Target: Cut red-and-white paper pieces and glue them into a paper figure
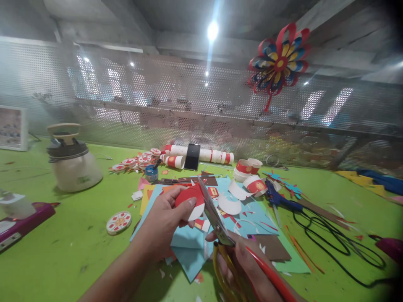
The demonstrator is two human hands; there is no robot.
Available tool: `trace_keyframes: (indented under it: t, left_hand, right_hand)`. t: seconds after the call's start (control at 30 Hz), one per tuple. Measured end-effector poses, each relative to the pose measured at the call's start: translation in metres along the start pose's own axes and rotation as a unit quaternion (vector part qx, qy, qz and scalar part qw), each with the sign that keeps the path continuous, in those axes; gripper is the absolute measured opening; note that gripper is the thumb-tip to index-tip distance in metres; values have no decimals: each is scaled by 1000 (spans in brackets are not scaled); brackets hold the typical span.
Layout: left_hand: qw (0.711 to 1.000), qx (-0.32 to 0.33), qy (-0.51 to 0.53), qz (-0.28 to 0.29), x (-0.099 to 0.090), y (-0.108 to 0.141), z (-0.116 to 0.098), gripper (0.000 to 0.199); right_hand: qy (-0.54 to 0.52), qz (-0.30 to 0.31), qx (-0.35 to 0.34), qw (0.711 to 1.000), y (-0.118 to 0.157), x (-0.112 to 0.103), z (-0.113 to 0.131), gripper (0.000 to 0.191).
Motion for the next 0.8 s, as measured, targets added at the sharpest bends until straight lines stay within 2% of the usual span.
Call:
trace_keyframes:
  t: [0.4,0.8]
  left_hand:
    - [1000,19,6,13,1,-1,0,19]
    - [1000,22,7,14,4,0,-2,16]
  right_hand:
    - [-32,5,27,999,0,4,-2,59]
    - [-33,5,15,999,0,3,0,61]
Point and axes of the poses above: each hand's wrist, its own y-axis away from the middle knuckle, its own x-axis out of the palm, z = x × y, the point moved 3 cm from there along -y, towards the middle knuckle, and after that the axes turned 1 degree about -x, right-handed, at the moved point
